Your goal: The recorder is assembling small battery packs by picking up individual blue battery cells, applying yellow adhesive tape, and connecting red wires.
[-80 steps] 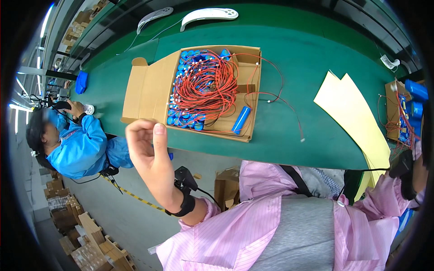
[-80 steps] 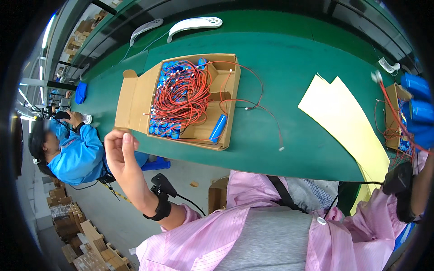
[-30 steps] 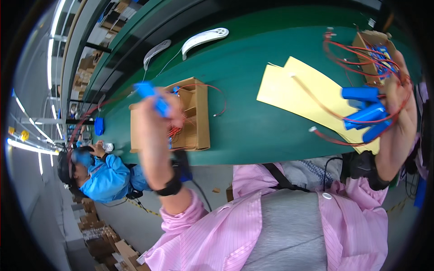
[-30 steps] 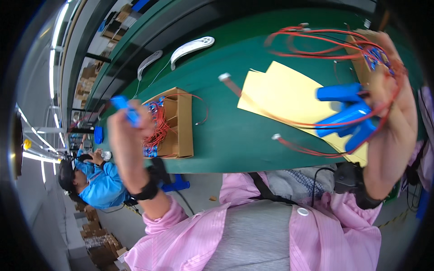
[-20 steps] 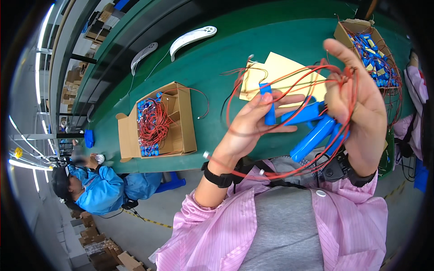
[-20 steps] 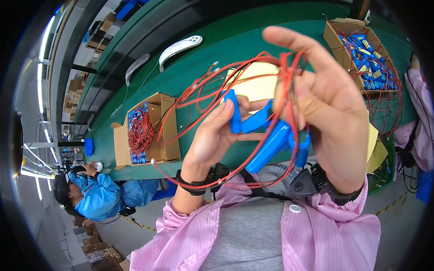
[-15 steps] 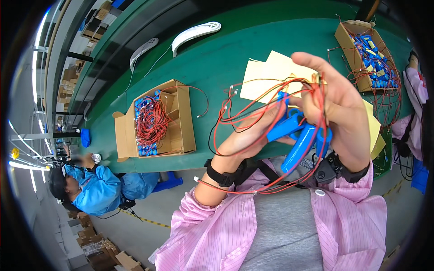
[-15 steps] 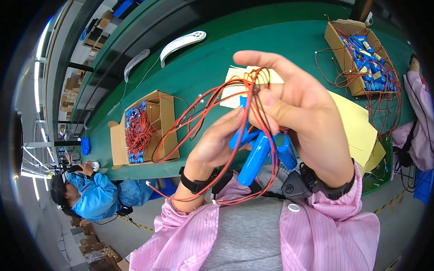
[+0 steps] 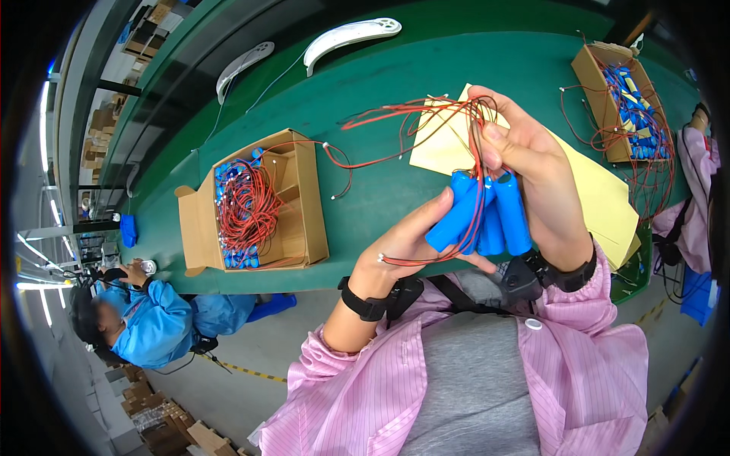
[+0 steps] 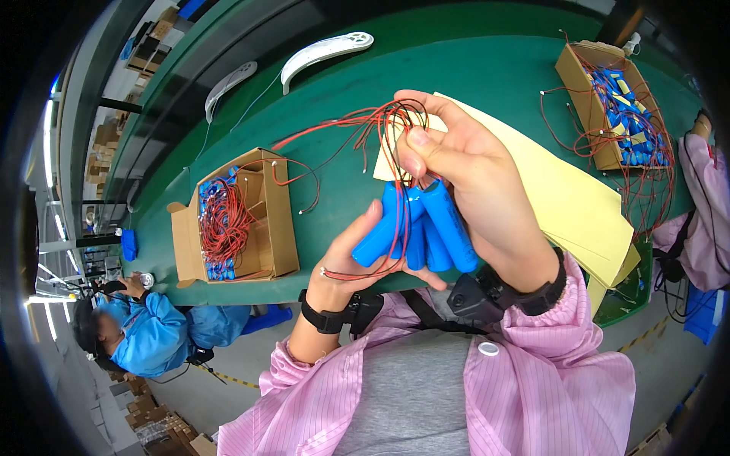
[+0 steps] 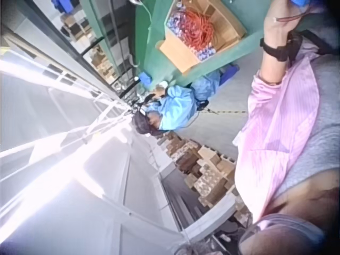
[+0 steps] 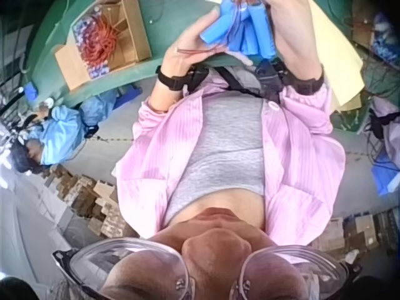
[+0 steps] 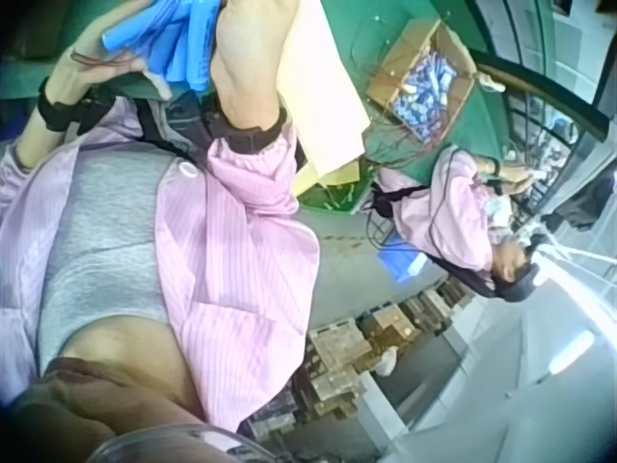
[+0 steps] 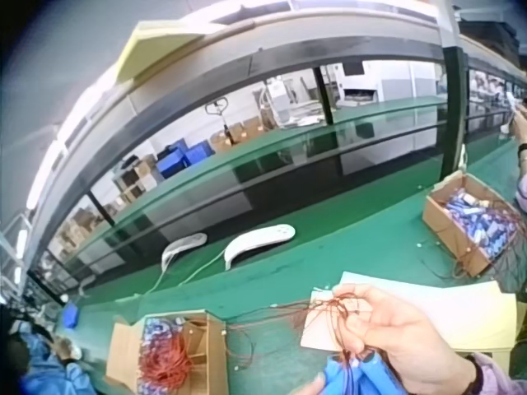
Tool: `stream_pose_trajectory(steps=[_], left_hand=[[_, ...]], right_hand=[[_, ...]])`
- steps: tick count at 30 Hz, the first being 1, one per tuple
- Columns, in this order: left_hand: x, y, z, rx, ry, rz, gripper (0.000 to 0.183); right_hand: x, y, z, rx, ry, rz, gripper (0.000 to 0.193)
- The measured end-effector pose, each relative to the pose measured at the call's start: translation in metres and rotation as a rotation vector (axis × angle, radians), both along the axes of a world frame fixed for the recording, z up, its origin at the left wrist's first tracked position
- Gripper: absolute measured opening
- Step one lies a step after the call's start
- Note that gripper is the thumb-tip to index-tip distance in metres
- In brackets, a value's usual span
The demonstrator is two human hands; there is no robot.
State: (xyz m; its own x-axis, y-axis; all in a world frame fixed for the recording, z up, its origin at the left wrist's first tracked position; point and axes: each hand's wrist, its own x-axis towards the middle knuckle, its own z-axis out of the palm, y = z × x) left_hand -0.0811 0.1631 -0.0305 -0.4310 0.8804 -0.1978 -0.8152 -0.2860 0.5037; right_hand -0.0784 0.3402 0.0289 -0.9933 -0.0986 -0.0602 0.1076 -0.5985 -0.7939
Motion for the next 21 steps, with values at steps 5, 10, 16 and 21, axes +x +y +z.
stream_pose_trajectory(steps=[5, 10, 16, 21], left_hand=[[-0.01, -0.013, -0.011, 0.122, -0.102, -0.004, 0.065], [-0.022, -0.024, -0.008, -0.084, 0.117, -0.062, 0.067], [-0.014, -0.009, -0.011, -0.032, -0.166, 0.161, 0.064], [-0.015, -0.011, -0.024, -0.009, -0.225, 0.107, 0.058]], right_hand=[[-0.005, -0.024, -0.008, 0.095, -0.005, -0.169, 0.031], [-0.011, -0.039, -0.01, 0.146, 0.043, -0.21, 0.027], [-0.021, -0.041, -0.009, 0.235, -0.056, -0.265, 0.03], [-0.033, -0.041, -0.015, 0.216, -0.078, -0.263, 0.031]])
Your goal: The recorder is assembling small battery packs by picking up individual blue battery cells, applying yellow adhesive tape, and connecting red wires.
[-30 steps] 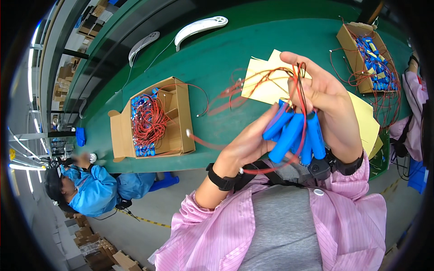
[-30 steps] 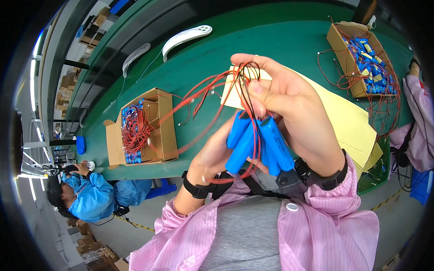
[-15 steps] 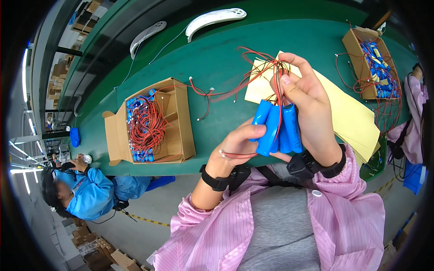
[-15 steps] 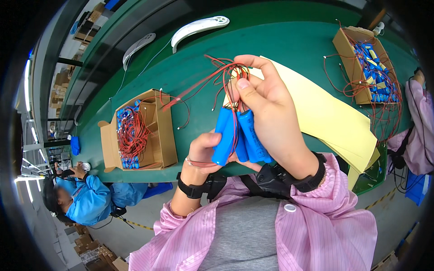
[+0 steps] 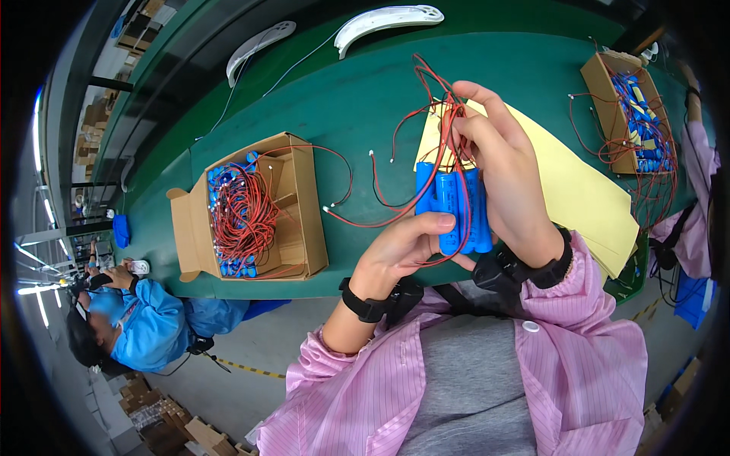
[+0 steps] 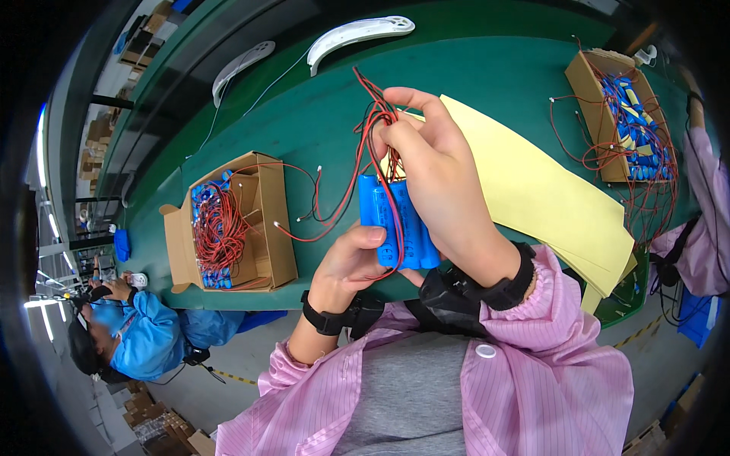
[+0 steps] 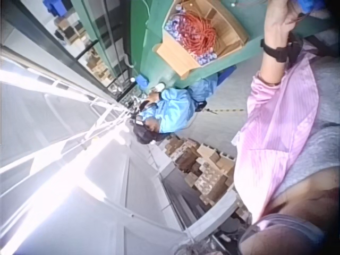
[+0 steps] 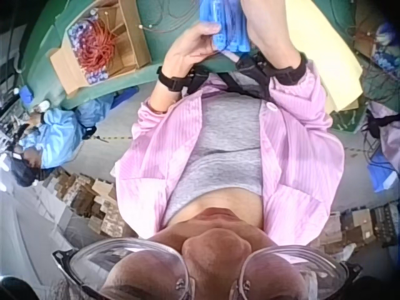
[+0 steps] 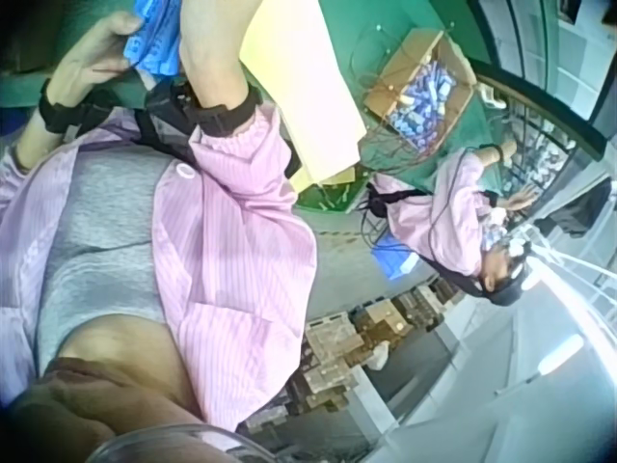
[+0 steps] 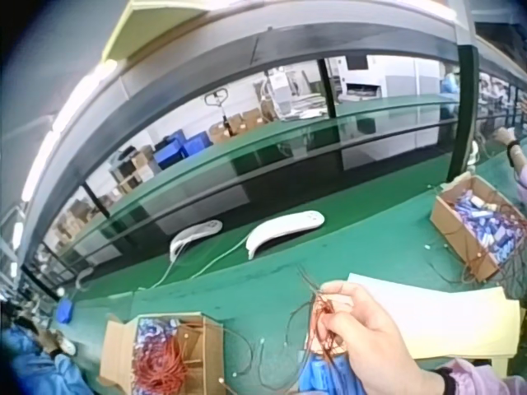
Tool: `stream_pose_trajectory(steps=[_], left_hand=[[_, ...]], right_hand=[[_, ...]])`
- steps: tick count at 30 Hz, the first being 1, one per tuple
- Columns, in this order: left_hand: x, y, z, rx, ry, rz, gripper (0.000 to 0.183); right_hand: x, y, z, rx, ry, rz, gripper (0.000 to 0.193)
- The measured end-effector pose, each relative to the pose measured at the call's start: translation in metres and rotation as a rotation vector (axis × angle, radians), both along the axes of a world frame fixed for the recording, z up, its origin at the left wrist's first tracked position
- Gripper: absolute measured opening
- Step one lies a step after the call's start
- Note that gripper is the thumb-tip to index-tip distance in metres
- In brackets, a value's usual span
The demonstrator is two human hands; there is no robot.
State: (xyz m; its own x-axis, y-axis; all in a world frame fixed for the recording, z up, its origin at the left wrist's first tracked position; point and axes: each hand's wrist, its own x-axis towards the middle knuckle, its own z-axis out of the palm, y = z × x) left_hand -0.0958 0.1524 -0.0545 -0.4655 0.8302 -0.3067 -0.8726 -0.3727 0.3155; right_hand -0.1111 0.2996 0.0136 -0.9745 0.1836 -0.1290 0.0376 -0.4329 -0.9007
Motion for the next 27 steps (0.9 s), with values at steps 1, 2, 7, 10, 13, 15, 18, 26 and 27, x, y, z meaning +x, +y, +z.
stream_pose_trajectory(steps=[1, 2, 7, 10, 13, 15, 18, 26, 27], left_hand=[[-0.001, 0.001, 0.001, 0.01, 0.032, 0.001, 0.057], [-0.001, 0.001, 0.003, 0.02, 0.064, 0.002, 0.056], [0.001, -0.003, 0.0, 0.025, 0.092, -0.008, 0.059], [0.005, -0.008, -0.007, 0.06, 0.074, -0.02, 0.068], [0.008, -0.012, 0.0, 0.033, 0.067, -0.017, 0.08], [0.009, -0.015, 0.003, 0.071, 0.061, -0.012, 0.082], [0.009, -0.019, 0.003, 0.106, 0.025, 0.003, 0.082], [0.012, -0.039, -0.01, 0.115, 0.171, -0.011, 0.079], [0.015, -0.041, -0.011, 0.083, 0.175, -0.011, 0.079]], right_hand=[[-0.003, 0.0, -0.001, -0.01, -0.001, 0.002, 0.031], [-0.005, 0.001, 0.0, 0.055, 0.008, 0.079, 0.032], [-0.022, 0.014, 0.006, 0.278, 0.096, 0.504, 0.043], [-0.03, 0.017, 0.018, 0.446, 0.111, 0.632, 0.045], [-0.039, 0.014, 0.027, 0.47, 0.091, 0.719, 0.052], [-0.042, 0.007, 0.036, 0.438, 0.057, 0.738, 0.053], [-0.053, 0.004, 0.037, 0.427, 0.022, 0.764, 0.058], [-0.078, -0.015, 0.037, 0.351, -0.019, 0.6, 0.055], [-0.082, -0.017, 0.035, 0.361, 0.007, 0.564, 0.055]])
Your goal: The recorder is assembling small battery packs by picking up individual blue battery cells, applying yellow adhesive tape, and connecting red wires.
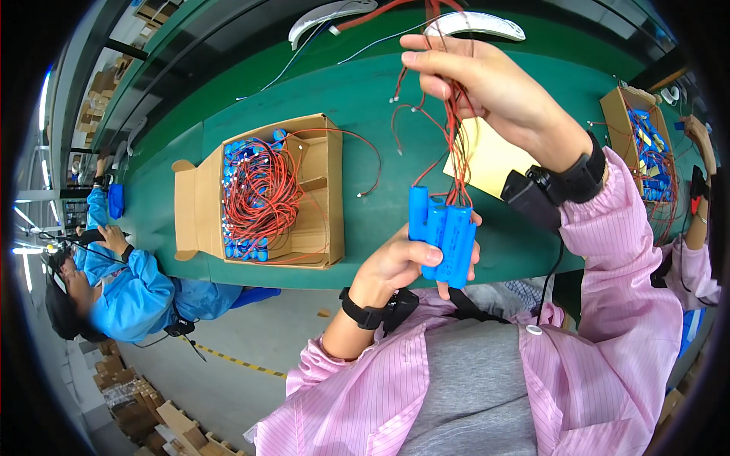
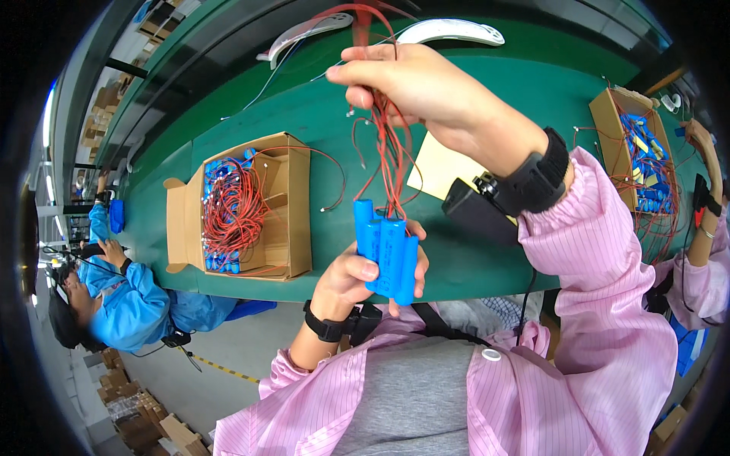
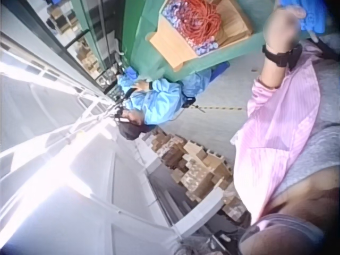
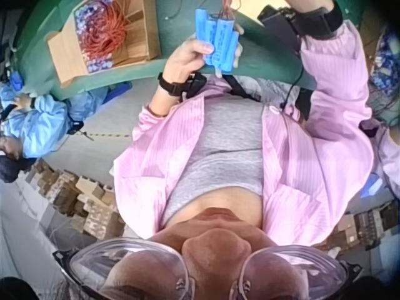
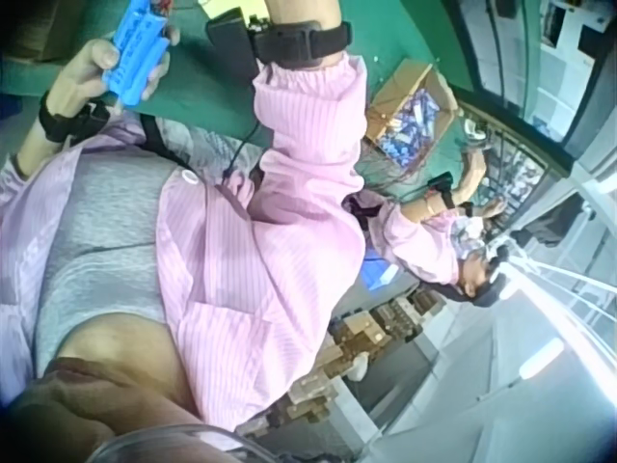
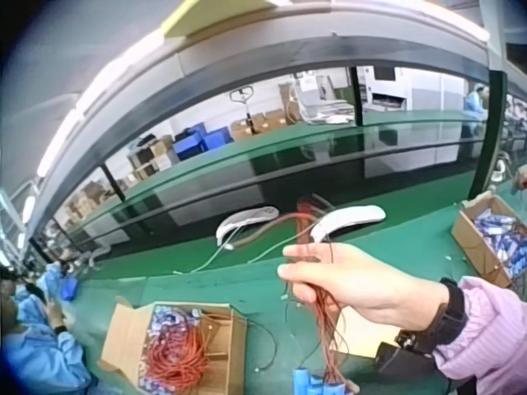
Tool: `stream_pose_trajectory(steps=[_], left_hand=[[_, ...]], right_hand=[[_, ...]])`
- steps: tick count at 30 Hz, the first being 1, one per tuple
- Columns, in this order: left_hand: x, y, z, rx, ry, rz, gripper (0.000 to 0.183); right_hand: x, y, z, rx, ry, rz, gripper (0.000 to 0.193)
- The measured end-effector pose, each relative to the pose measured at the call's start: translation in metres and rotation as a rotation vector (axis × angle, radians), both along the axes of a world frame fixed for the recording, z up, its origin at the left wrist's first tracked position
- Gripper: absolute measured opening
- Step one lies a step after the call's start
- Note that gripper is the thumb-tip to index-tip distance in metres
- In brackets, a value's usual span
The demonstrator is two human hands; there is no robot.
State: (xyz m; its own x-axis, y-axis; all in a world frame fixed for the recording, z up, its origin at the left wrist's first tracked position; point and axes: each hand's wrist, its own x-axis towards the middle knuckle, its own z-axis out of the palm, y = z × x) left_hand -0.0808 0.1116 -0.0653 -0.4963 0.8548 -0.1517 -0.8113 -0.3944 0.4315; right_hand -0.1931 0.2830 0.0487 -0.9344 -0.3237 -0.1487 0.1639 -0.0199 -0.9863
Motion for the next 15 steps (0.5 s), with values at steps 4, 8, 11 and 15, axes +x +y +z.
stream_pose_trajectory(steps=[4, 8, 11, 15], left_hand=[[0.012, -0.004, -0.003, -0.027, -0.021, 0.005, 0.08], [0.02, -0.013, 0.002, 0.0, -0.056, 0.096, 0.078], [0.018, -0.024, 0.006, 0.075, -0.072, 0.203, 0.076], [0.007, -0.034, 0.016, 0.176, -0.081, 0.298, 0.075]], right_hand=[[-0.025, 0.006, -0.01, 0.121, -0.047, 0.073, 0.049], [-0.024, 0.011, -0.018, 0.195, -0.017, 0.066, 0.057], [-0.012, 0.028, -0.013, 0.272, 0.041, 0.002, 0.064], [0.01, 0.073, -0.011, 0.584, 0.162, -0.042, 0.055]])
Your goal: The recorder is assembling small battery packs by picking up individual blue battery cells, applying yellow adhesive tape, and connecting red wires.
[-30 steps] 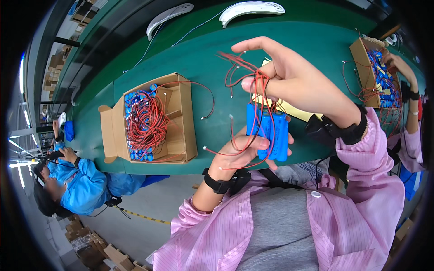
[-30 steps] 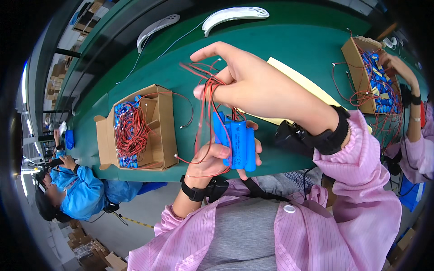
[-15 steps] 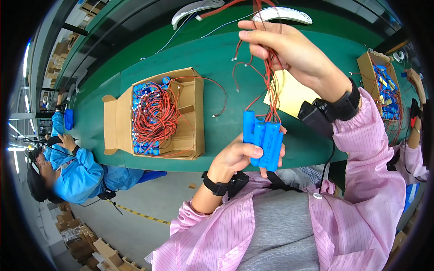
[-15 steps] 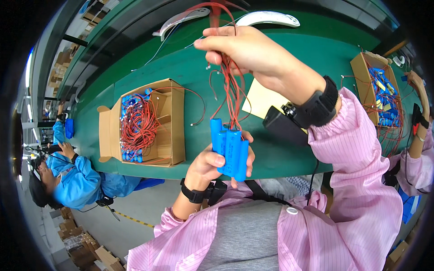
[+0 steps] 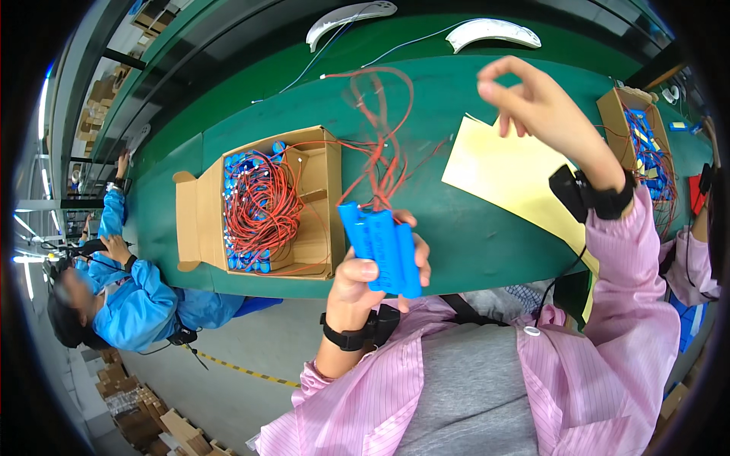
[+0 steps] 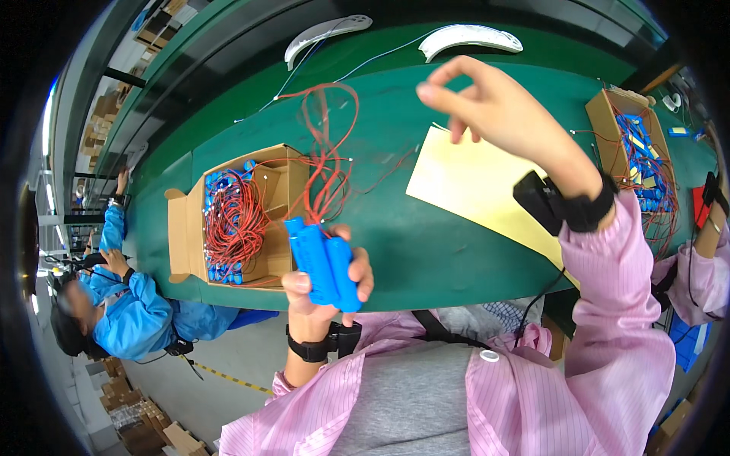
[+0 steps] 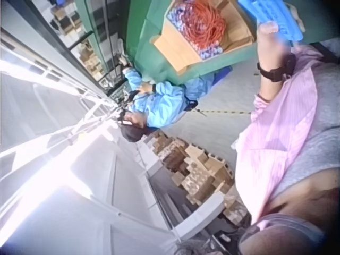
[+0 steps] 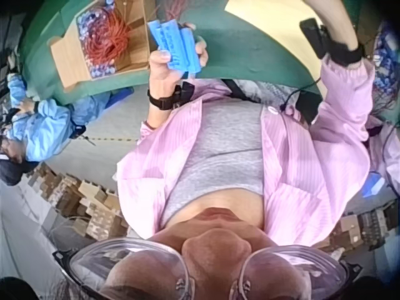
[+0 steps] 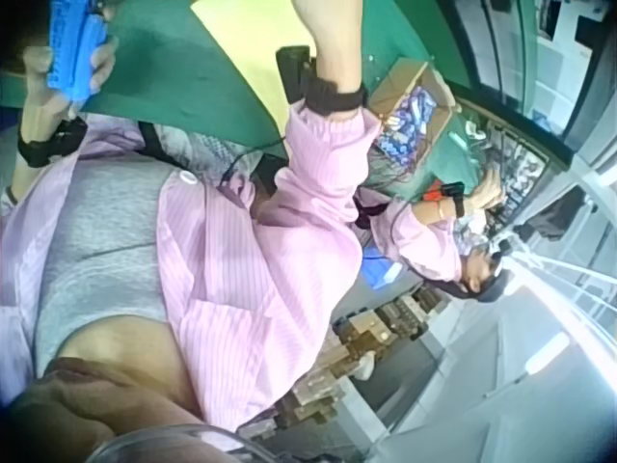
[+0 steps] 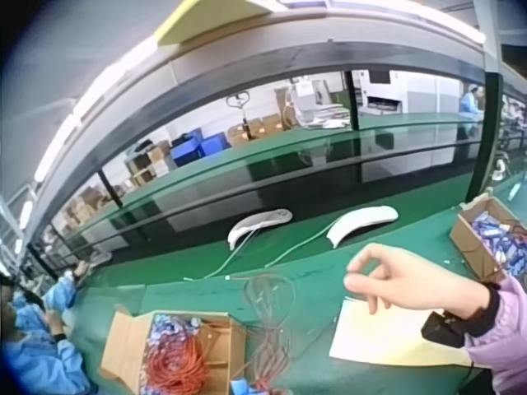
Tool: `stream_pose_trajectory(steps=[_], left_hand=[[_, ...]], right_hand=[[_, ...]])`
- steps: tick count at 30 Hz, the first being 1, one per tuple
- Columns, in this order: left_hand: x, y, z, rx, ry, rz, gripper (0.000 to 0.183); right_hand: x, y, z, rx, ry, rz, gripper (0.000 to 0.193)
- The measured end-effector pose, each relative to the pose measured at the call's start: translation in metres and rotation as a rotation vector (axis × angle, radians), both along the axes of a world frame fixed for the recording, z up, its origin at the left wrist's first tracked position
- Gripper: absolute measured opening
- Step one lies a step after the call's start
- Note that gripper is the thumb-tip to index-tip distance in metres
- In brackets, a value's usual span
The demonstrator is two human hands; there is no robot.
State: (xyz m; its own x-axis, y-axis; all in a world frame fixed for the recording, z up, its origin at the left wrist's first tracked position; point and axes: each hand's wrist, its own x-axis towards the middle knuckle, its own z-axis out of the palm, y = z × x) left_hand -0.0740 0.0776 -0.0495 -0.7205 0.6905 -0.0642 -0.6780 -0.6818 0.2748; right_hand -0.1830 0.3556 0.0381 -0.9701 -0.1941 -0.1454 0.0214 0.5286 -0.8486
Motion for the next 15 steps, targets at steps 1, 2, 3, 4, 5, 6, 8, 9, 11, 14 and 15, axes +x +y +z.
stream_pose_trajectory(steps=[1, 2, 3, 4, 5, 6, 8, 9, 11, 14, 15], left_hand=[[-0.002, -0.002, 0.001, -0.006, 0.009, 0.032, 0.075], [-0.004, -0.004, 0.002, -0.009, 0.008, 0.062, 0.075], [-0.006, -0.004, 0.003, -0.011, 0.006, 0.093, 0.075], [-0.008, -0.004, 0.004, -0.011, 0.004, 0.117, 0.074], [-0.011, -0.005, 0.003, -0.083, 0.032, 0.123, 0.076], [-0.013, -0.005, 0.002, -0.119, 0.037, 0.117, 0.073], [-0.016, -0.004, 0.001, -0.194, 0.047, 0.111, 0.069], [-0.015, -0.001, 0.001, -0.204, 0.038, 0.123, 0.069], [-0.012, 0.002, 0.002, -0.23, 0.018, 0.151, 0.07], [-0.012, 0.009, 0.007, -0.35, 0.032, 0.168, 0.078], [-0.013, 0.011, 0.007, -0.355, 0.032, 0.171, 0.078]], right_hand=[[0.009, 0.006, -0.007, 0.106, 0.072, 0.003, 0.053], [0.019, 0.011, -0.016, 0.215, 0.146, 0.006, 0.053], [0.033, 0.012, -0.031, 0.238, 0.296, 0.041, 0.063], [0.047, 0.011, -0.037, 0.313, 0.35, 0.104, 0.078], [0.059, 0.01, -0.046, 0.397, 0.422, 0.117, 0.084], [0.068, 0.009, -0.055, 0.481, 0.493, 0.131, 0.09], [0.077, 0.01, -0.064, 0.545, 0.409, 0.105, 0.094], [0.079, 0.013, -0.066, 0.576, 0.366, 0.092, 0.096], [0.081, 0.018, -0.065, 0.535, 0.327, 0.023, 0.095], [0.082, 0.03, -0.069, 0.55, 0.315, -0.088, 0.094], [0.081, 0.036, -0.072, 0.568, 0.318, -0.126, 0.094]])
